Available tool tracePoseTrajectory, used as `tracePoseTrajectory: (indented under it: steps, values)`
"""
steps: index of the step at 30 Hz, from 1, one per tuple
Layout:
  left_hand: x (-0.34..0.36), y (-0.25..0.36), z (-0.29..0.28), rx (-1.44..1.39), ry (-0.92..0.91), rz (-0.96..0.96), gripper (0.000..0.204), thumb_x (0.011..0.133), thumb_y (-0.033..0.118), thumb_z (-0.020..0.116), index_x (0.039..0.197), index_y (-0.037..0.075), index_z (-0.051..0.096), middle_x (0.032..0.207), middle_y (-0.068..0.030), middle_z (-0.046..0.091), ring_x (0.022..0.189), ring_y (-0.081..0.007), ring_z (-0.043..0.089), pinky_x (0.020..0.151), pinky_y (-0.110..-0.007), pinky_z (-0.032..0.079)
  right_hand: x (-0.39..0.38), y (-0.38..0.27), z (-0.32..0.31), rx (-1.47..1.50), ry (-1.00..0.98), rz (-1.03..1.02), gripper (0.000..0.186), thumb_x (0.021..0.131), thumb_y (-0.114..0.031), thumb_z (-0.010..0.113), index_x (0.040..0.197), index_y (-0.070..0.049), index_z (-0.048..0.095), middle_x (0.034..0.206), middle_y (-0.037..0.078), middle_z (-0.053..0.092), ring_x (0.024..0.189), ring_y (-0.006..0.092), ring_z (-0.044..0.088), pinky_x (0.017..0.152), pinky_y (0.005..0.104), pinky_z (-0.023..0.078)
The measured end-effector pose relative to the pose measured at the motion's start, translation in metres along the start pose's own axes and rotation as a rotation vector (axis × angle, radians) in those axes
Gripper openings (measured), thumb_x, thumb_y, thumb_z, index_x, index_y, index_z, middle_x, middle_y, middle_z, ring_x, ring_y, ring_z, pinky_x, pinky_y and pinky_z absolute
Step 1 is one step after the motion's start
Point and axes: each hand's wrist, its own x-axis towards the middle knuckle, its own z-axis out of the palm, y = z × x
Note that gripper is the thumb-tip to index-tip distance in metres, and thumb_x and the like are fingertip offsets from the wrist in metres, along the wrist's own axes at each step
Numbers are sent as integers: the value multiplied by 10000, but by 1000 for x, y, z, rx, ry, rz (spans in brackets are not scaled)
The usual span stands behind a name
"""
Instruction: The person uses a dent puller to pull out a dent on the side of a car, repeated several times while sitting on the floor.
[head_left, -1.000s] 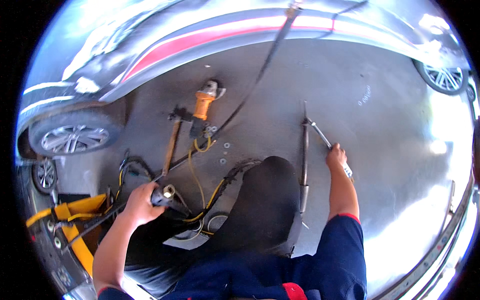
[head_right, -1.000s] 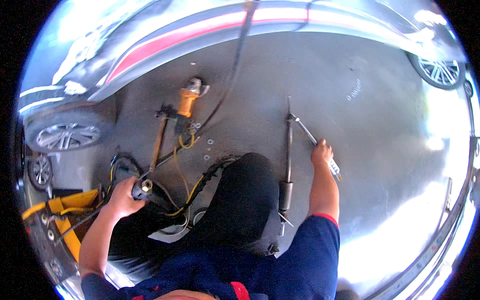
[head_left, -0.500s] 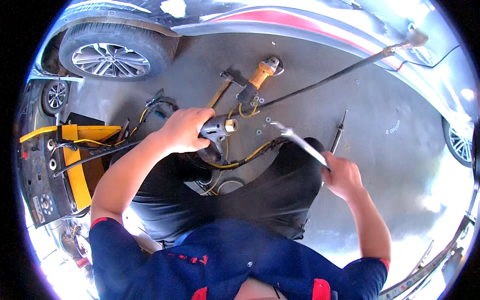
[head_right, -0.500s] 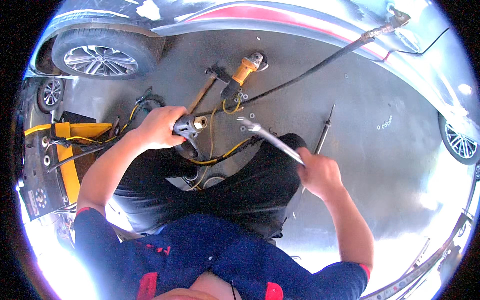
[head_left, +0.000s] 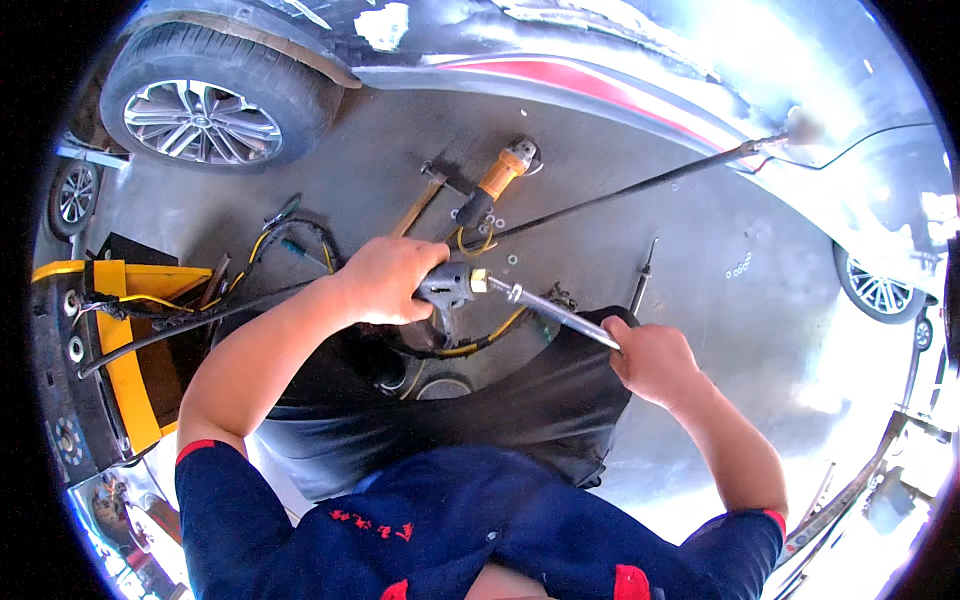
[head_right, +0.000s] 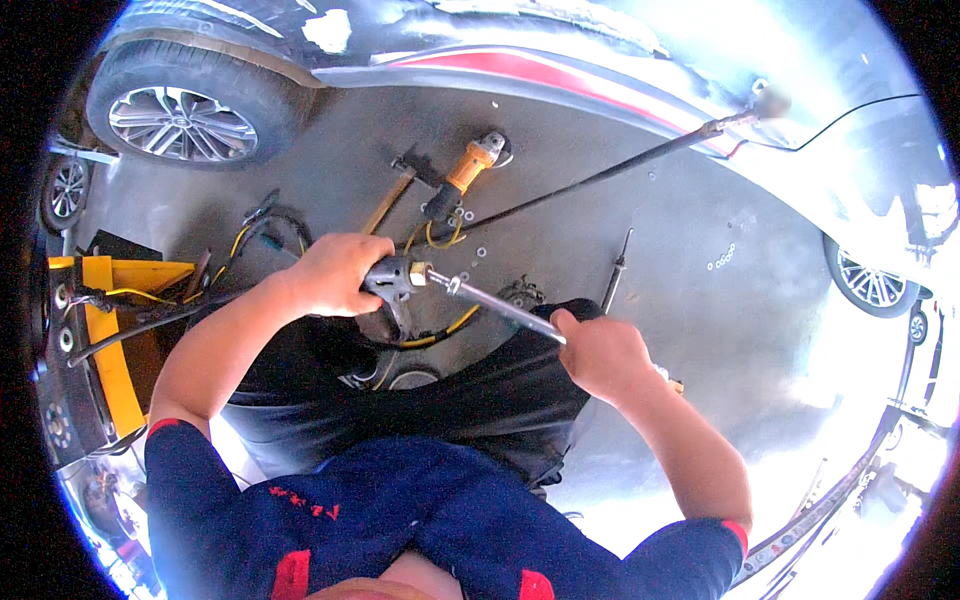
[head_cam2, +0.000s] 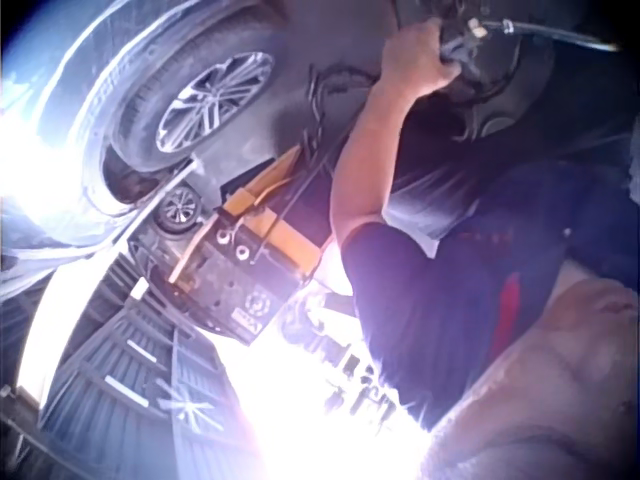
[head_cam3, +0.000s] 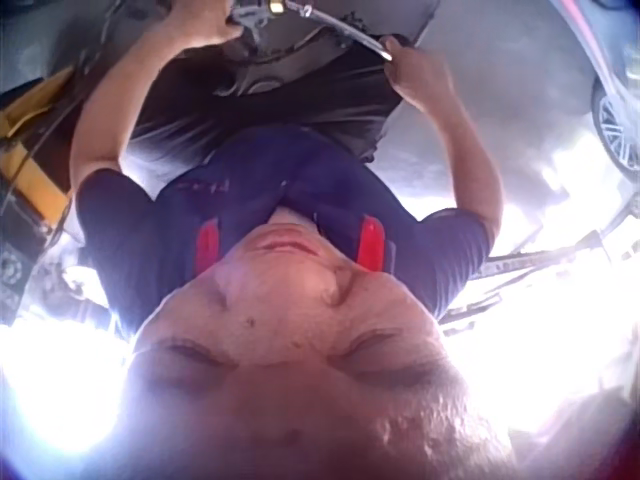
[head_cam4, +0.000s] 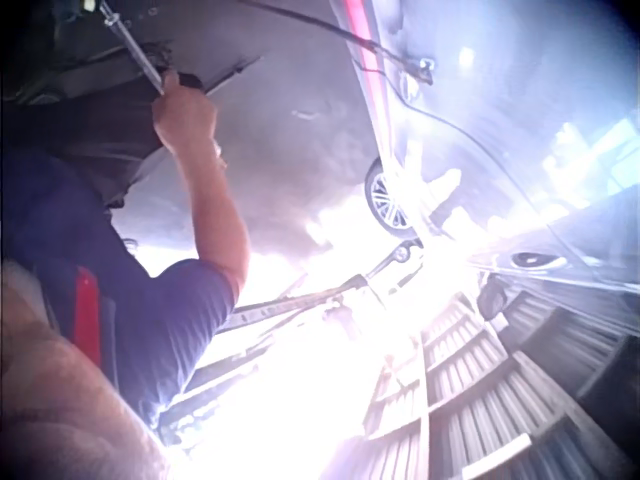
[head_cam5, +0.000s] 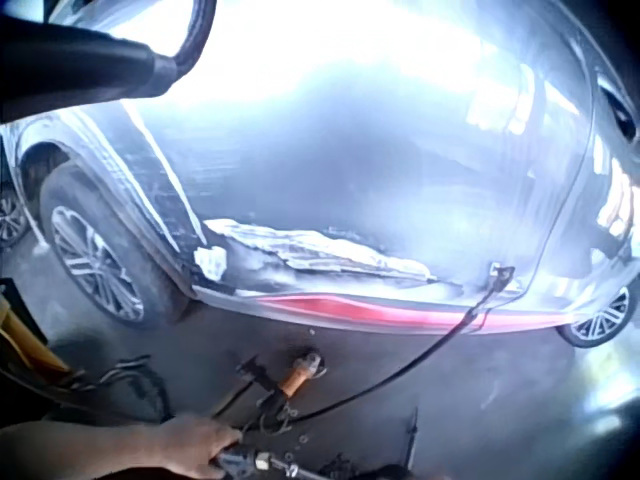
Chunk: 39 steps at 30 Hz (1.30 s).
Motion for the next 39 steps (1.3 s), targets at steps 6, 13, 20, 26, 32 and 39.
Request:
tracePoseTrajectory:
  steps: [6, 13, 20, 26, 32, 39]
  values:
    - [-1, 4, -6, 183, -170, 57, 409, 711, 234, 764, 1051, 80, 595, 943, -144, 683, 949, -351, 682, 800, -482, 546, -5, -6, -37, -101, -86, -18, 207, 921, -177, 571, 1122, -128, 564, 768, 140, 689, 771, 374, 702, 642, 508, 540]
    - [-1, 24, 27, 112, -269, 88, 436, 756, 276, 740, 1105, 69, 580, 934, -150, 687, 881, -358, 697, 758, -488, 559, -4, -12, -47, -198, -259, -53, 220, 931, -165, 549, 1119, -112, 650, 932, 144, 725, 906, 385, 711, 743, 516, 557]
    - [-8, 17, 38, 17, -294, 177, 449, 735, 245, 742, 1114, 67, 580, 934, -142, 687, 909, -375, 687, 758, -495, 536, -6, -30, -42, -150, -331, -70, 265, 961, -286, 579, 1140, -98, 636, 973, 173, 728, 904, 402, 704, 742, 524, 564]
    - [-11, 17, 36, -156, -132, 275, 393, 700, 221, 751, 1034, 102, 584, 925, -139, 666, 909, -382, 667, 764, -510, 513, -51, -35, -92, 95, 40, 11, 403, 846, -305, 742, 1154, -75, 621, 995, 180, 712, 922, 404, 688, 796, 506, 550]
    - [-23, 17, 14, -236, -57, 296, 411, 668, 201, 760, 1023, 102, 578, 898, -139, 661, 937, -393, 650, 761, -512, 489, -89, -93, -110, 505, 497, -536, 445, 737, -88, 829, 1144, -33, 657, 1046, 145, 691, 915, 332, 672, 809, 392, 532]
    - [3, 43, 2, -319, 39, 423, 416, 636, 200, 774, 989, 100, 579, 841, -141, 653, 864, -405, 652, 723, -488, 490, -50, -69, 44, 1364, 177, 45, 547, 807, -79, 841, 1273, -8, 564, 1104, 75, 669, 915, 177, 663, 789, 323, 546]
